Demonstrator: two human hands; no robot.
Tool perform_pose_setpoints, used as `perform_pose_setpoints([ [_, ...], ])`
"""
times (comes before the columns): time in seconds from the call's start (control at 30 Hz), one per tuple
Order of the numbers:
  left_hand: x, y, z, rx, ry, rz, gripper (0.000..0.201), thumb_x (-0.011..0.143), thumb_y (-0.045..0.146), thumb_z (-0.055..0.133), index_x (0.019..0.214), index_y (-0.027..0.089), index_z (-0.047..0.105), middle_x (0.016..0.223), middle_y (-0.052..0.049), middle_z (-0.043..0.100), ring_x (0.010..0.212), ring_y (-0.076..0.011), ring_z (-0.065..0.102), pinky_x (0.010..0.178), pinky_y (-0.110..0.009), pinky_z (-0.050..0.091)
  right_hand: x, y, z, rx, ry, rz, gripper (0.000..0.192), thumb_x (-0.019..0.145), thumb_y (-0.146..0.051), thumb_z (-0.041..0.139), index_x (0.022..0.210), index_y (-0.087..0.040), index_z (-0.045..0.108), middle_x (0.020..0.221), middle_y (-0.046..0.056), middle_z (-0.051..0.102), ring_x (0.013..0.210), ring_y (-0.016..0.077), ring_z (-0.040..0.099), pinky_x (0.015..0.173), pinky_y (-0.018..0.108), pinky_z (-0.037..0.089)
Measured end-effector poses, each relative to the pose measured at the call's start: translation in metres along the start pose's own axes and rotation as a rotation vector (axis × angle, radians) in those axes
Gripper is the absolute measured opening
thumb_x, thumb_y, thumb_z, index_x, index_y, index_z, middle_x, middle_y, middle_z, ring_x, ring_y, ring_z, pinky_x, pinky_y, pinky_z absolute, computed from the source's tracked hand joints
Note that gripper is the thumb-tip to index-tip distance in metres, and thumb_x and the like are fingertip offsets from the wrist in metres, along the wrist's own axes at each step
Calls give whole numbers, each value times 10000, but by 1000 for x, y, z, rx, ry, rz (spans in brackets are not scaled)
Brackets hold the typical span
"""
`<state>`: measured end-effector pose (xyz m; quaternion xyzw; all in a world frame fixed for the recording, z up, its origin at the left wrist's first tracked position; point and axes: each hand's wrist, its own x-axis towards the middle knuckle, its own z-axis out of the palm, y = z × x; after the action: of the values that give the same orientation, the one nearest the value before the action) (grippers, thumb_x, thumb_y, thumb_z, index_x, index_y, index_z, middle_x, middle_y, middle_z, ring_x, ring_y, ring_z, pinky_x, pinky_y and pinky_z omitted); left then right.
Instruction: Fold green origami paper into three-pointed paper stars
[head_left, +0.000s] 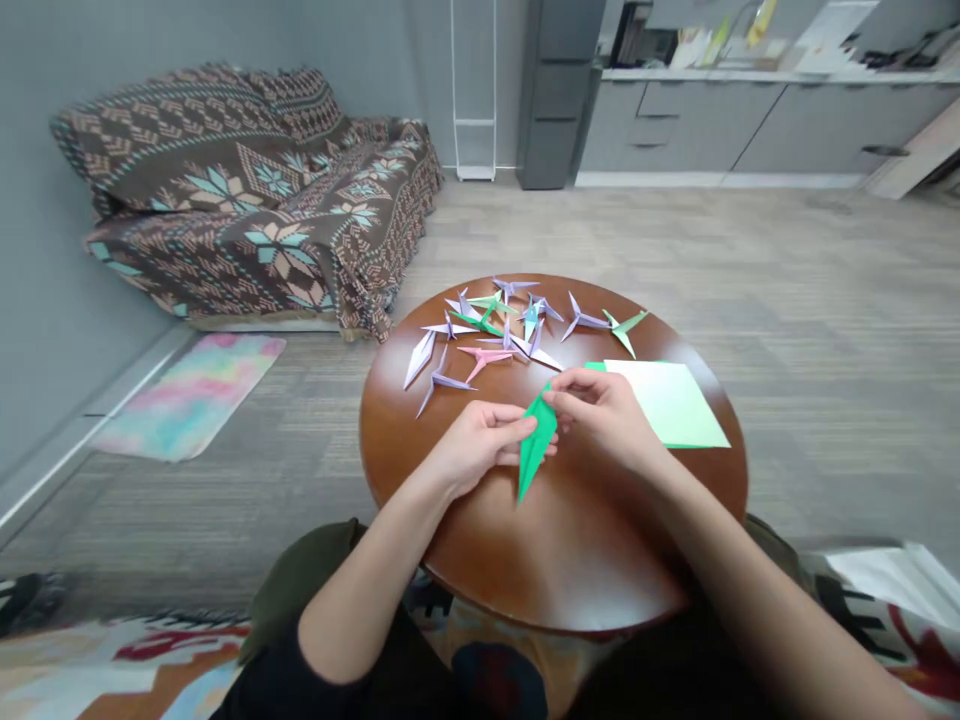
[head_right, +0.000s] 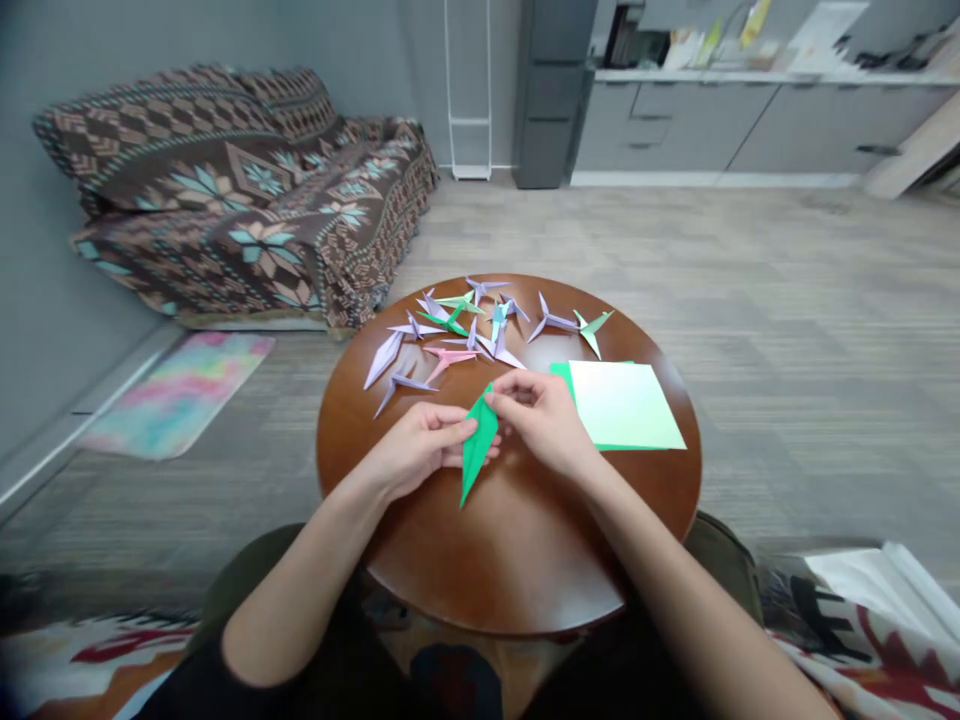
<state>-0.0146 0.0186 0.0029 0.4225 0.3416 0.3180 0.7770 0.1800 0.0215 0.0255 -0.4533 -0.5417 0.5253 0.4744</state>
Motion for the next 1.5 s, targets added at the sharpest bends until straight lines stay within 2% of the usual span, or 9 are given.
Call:
perform_pose_setpoints([
  [0.4,6,-6,-6,8,110,-11,460,706,492,943,906,102,802,926,-143,828,828,-227,801,820,-310,616,8,27,13,32,-11,18,263,871,-423,764,797,-176,710,581,-36,644,472,101,576,468,223,444],
  [0.57,4,-3,4,-28,88,51,440,805,478,880,1031,120,759,1006,-142,828,848,-234,806,809,-326,628,8,28,10,75,129,28,286,854,-446,765,764,-197,655,506,-59,582,393,102,504,401,228,401],
  [0.67,4,-2,4,-16,164,101,432,766,397,917,1046,141,713,939,-99,828,758,-197,789,779,-307,626,8,29,8,45,162,-12,274,887,-415,736,745,-202,638,518,-49,583,424,111,533,437,236,422],
  [0.77,7,-2,-1,77,288,140,358,750,351,907,967,147,708,800,-48,801,632,-156,737,662,-253,587,7,31,7,-40,155,-101,165,921,-339,717,840,-207,659,678,-12,672,562,142,637,557,271,519],
  [0.87,7,0,-5,253,354,149,246,783,301,846,940,137,751,750,-40,787,625,-154,719,629,-236,551,5,32,6,-273,178,-351,166,901,-241,754,1054,-225,690,1053,69,733,951,220,722,822,361,593],
  [1.0,5,1,-5,379,300,91,178,806,253,799,945,143,777,806,-54,819,752,-201,770,759,-272,569,6,35,0,-593,10,-598,55,943,-179,728,950,-232,713,1154,101,727,1120,266,686,992,449,528],
  [1.17,3,1,-8,480,237,108,146,828,240,764,953,168,786,864,-47,832,853,-237,784,808,-284,551,10,37,-6,-563,-191,-519,85,1018,-173,633,963,-225,673,1061,90,744,1017,237,699,897,400,553],
  [1.27,4,1,-9,531,211,140,156,872,236,714,989,163,787,854,-48,824,850,-228,779,798,-280,550,11,38,-7,-525,-214,-481,116,1033,-145,591,962,-220,643,1015,79,728,971,215,693,865,361,556],
  [1.5,6,-2,-9,488,235,100,187,928,298,680,966,137,767,845,-78,816,736,-203,783,705,-262,566,8,39,-6,-667,-186,-639,109,1064,-155,542,1025,-209,627,996,91,688,905,200,671,803,329,545],
])
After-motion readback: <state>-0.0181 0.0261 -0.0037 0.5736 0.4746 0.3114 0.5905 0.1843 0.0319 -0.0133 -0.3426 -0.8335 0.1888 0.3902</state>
